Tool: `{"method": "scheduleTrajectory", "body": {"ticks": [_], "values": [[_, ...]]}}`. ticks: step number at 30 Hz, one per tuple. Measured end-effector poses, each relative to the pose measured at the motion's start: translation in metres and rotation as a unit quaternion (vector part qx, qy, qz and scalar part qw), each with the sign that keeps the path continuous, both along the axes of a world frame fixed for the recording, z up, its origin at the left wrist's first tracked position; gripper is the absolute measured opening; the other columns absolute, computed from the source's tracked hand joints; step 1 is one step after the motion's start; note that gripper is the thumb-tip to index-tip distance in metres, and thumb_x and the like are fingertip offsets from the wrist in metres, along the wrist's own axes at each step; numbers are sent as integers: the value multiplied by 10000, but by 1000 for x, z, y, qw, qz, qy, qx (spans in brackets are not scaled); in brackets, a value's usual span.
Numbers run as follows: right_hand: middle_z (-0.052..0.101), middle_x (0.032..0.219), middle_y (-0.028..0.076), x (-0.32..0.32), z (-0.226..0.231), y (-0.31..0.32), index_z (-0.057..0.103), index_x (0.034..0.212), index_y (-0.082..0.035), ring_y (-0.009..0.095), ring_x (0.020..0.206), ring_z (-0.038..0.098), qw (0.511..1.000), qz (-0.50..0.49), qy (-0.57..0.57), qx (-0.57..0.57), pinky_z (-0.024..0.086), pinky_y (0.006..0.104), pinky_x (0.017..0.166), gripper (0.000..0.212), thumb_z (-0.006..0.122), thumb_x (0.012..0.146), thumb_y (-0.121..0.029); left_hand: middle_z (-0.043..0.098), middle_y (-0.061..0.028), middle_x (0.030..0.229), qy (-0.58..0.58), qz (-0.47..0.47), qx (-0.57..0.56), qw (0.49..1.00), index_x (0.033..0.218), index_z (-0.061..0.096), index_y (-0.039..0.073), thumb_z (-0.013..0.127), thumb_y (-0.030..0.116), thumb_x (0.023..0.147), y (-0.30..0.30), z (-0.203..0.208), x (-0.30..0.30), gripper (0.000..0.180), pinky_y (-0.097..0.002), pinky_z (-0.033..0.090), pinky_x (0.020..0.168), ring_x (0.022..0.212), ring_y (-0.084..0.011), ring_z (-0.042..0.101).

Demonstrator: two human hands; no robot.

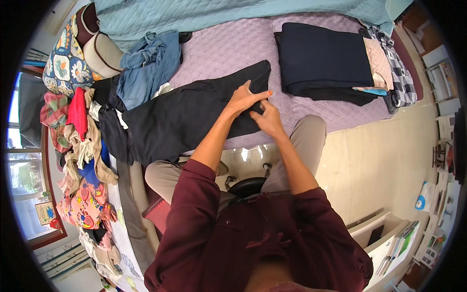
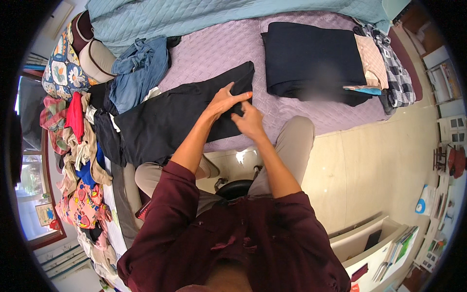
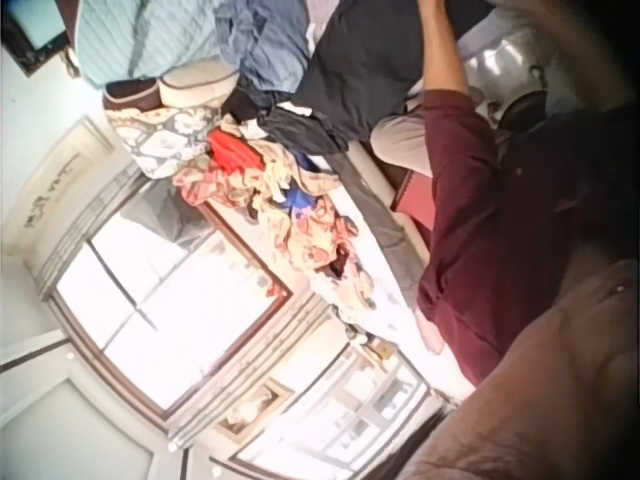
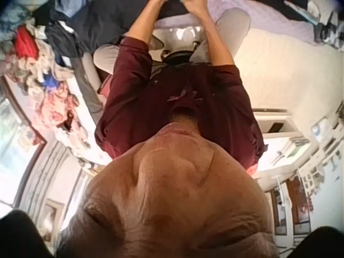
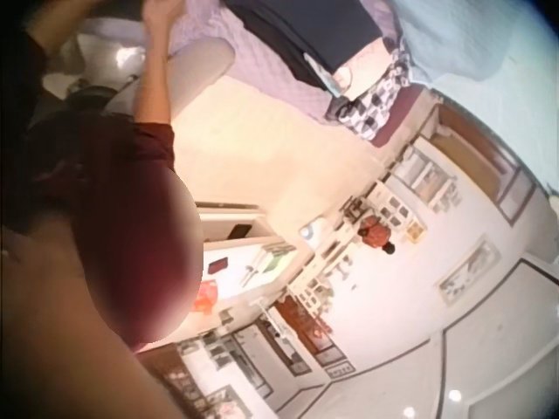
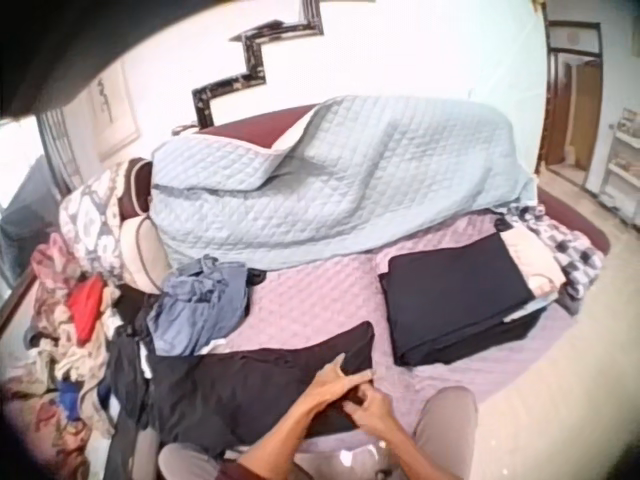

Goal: The person folds a pair of dark pants and a black t-shirt on a bed. They smooth the fabric, fold the items in half, and place them on a stack of other folded clothes.

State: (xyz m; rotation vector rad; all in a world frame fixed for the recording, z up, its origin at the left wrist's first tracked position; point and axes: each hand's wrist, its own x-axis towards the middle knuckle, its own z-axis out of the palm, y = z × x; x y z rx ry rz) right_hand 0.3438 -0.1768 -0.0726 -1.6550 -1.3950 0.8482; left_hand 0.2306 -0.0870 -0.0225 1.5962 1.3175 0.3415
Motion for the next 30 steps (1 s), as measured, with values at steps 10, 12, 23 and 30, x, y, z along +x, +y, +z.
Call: {"method": "scheduleTrajectory", "body": {"ticks": [10,12,23,30], "values": [[675,900,73,-38,-2,-7,653,1020,-47,252,928,553,982,76,-165,60,327,424,893,301,745,745,-128,624,-274,1216,97,60,28,993,1305,565,-43,815,188,738,23,-39,5,661,-383,488,976,1138,-334,627],[679,925,66,-35,-4,-9,648,1056,-40,260,945,547,983,85,-144,75,311,423,902,330,738,751,-128,635,-258,1198,70,51,4,996,1312,546,-64,773,142,790,22,-40,6,605,-362,496,949,1102,-292,635],[696,919,77,-23,14,-29,642,1205,-29,163,805,643,977,-11,77,199,523,284,753,417,640,794,46,680,-98,1069,-340,18,-300,891,1195,599,-7,632,41,919,25,-43,-64,281,-302,571,813,935,-180,680],[684,888,37,-2,-17,-33,664,1150,-1,79,822,624,973,-42,219,58,491,224,769,287,592,875,39,678,-105,1127,-426,31,-298,854,1213,599,-6,640,37,910,10,-15,-154,309,-331,546,903,989,-196,677]]}}
